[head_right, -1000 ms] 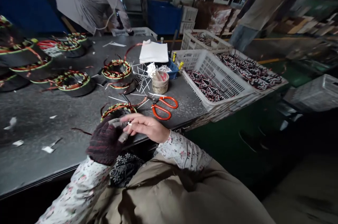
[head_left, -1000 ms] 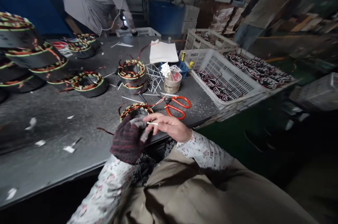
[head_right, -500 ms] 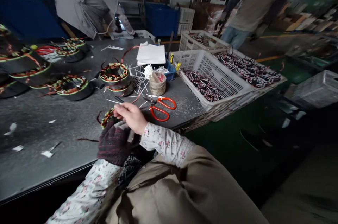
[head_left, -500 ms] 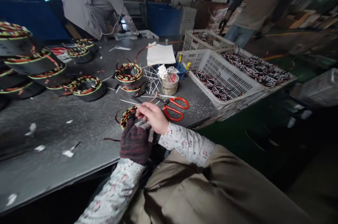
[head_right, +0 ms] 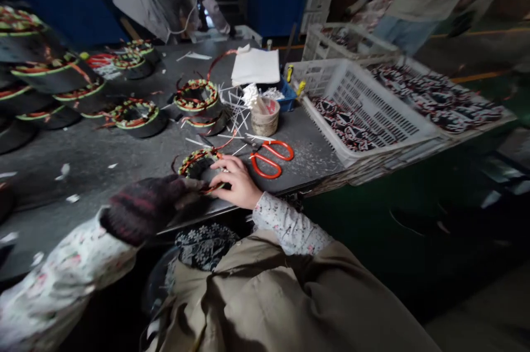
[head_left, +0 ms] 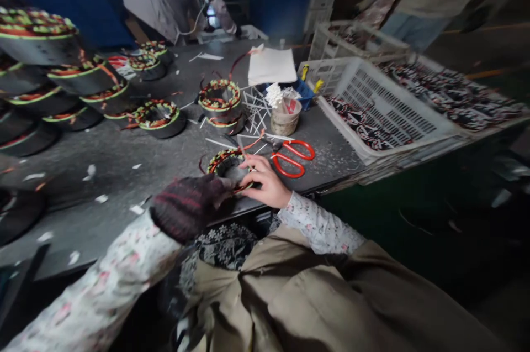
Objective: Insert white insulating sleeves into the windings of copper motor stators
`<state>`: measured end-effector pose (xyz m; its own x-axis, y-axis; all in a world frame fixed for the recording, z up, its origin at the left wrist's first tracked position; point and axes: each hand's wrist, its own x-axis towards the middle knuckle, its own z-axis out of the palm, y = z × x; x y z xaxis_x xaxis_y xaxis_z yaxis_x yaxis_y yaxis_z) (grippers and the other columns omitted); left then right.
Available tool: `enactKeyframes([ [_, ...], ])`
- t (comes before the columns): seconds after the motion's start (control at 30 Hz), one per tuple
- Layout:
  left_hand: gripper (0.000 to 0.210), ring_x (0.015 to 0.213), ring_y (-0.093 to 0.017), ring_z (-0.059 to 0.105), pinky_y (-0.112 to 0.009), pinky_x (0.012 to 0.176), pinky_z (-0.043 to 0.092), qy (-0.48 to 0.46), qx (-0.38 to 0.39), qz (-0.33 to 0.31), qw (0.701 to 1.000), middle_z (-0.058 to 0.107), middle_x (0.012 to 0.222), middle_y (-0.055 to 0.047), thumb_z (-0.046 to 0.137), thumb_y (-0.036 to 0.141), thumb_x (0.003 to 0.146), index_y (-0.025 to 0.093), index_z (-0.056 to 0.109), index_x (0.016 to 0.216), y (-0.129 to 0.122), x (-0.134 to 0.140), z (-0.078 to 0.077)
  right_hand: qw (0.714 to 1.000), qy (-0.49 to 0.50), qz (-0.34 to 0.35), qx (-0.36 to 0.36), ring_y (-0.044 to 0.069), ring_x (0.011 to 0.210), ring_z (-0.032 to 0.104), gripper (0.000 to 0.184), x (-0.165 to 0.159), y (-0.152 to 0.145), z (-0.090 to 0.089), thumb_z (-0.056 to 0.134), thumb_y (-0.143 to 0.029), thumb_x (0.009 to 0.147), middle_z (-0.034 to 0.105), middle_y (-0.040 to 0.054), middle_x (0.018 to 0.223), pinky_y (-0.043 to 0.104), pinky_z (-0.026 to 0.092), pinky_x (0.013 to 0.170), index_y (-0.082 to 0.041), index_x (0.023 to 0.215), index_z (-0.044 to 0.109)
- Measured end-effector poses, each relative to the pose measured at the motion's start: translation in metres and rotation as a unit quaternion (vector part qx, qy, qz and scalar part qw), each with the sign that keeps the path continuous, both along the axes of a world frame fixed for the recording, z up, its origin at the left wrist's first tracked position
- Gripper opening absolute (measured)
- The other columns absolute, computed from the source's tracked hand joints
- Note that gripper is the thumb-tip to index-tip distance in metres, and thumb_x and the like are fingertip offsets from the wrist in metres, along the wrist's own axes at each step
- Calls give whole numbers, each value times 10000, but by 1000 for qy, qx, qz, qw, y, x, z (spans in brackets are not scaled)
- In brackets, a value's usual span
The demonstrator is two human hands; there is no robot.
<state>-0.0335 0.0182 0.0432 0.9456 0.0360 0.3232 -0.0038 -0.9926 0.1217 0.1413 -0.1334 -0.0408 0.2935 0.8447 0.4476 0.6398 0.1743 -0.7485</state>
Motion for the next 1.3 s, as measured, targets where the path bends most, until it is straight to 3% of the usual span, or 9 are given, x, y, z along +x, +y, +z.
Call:
enactKeyframes([
  [0.2,277,842,-264,716,-499,889,590,121,62,-143,980,783,898,-73,508,261,983,251,782,941,15,21,19,998,5,-8,68,304,1317,567,67,0,-8,2,801,-271,838,691,82,1206,569,450,1144,-253,844,737],
  [0.37,242,1246,-242,689,-518,1234,449,-5,14,-202,979,752,1304,-40,549,243,995,262,713,1171,19,10,2,945,53,-263,188,178,770,615,140,64,-2,28,672,-310,907,644,20,832,374,540,787,-217,822,610],
  [0.53,143,1157,-240,728,-527,1234,460,-23,-75,-195,978,787,1164,-88,596,315,1012,202,674,1053,22,9,-19,924,-60,-375,56,191,802,615,111,141,30,54,743,-144,779,657,56,904,412,537,874,-184,831,653],
  [0.63,146,1004,-245,753,-545,1135,545,-103,-58,-153,981,787,962,-60,653,334,996,190,643,975,11,10,-32,929,-109,-354,9,243,912,668,54,154,38,56,688,-135,823,694,93,974,458,548,934,-180,853,687],
  [0.8,196,1039,-276,752,-499,991,628,-220,4,-18,975,787,1001,-91,745,320,936,182,620,998,-17,11,-50,950,-81,-285,99,212,871,723,93,143,22,45,578,-181,911,716,82,1021,397,605,818,-201,953,658],
  [0.93,190,1081,-297,752,-512,1008,620,-253,10,21,967,787,1012,-101,755,259,905,182,629,1025,-26,17,-52,949,-48,-261,173,172,749,734,101,100,-1,49,527,-281,993,716,32,898,337,608,696,-229,1012,610],
  [1.07,212,1127,-302,742,-508,1021,611,-258,9,43,965,790,1059,-80,760,262,889,199,638,1052,-29,20,-54,951,-132,-172,219,182,857,764,88,39,-27,51,519,-272,1043,762,33,961,352,640,771,-252,1013,599],
  [1.17,223,1031,-269,764,-522,1079,578,-255,11,61,965,789,1082,-79,742,271,900,194,616,1067,-36,19,-56,950,-181,-71,246,216,983,762,85,9,-49,37,525,-226,1028,776,68,1033,393,649,835,-241,959,571],
  [1.3,438,1168,-277,727,-493,1106,562,-220,-8,104,970,758,1194,-121,745,316,917,169,565,1288,-42,16,-58,971,-119,-3,205,203,820,733,168,-3,-71,14,471,-207,1024,743,55,859,361,626,744,-231,899,580],
])
